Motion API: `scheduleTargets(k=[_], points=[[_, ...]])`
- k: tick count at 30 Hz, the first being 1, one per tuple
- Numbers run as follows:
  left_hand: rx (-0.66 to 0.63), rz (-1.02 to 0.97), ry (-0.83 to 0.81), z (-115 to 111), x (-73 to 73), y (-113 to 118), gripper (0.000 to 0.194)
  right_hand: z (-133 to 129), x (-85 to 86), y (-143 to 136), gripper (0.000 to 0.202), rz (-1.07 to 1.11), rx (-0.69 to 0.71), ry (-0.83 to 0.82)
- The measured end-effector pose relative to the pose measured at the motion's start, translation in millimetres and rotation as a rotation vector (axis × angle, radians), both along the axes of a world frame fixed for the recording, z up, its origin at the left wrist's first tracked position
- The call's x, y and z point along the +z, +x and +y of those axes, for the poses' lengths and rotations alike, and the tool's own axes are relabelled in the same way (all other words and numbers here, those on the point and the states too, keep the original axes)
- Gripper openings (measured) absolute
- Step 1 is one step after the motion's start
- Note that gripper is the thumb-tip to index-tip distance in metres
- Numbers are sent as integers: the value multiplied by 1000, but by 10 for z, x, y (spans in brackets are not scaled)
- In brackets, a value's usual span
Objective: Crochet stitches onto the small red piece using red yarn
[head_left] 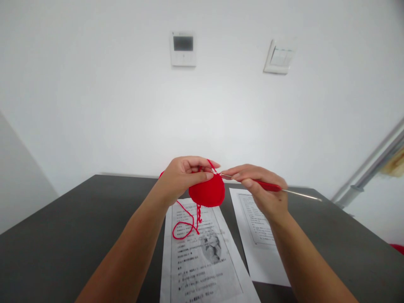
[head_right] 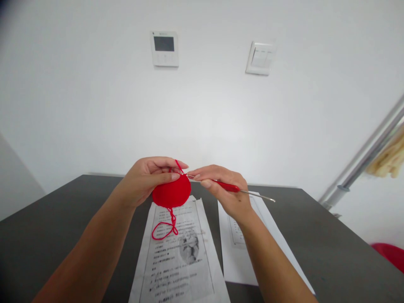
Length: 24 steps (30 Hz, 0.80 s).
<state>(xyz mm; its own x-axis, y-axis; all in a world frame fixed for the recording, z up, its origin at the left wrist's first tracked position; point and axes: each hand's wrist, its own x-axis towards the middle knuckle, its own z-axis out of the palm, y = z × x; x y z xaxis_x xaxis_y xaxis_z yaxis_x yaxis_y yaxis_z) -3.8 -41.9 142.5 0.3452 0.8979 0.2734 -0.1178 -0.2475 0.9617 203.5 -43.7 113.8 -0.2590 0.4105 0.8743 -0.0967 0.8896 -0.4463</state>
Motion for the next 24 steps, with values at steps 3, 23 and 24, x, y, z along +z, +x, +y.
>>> scheduleTargets(k=[3,23,24], points=[[-10,54,23,-6,4,-35,19,23,-3,17,16,10,90,-71],[203,308,259,7,-73,41,17,-51,80,149,23,-327,-105,34],[234,321,291,2,-78,49,17,-59,83,137,23,-342,-131,75]])
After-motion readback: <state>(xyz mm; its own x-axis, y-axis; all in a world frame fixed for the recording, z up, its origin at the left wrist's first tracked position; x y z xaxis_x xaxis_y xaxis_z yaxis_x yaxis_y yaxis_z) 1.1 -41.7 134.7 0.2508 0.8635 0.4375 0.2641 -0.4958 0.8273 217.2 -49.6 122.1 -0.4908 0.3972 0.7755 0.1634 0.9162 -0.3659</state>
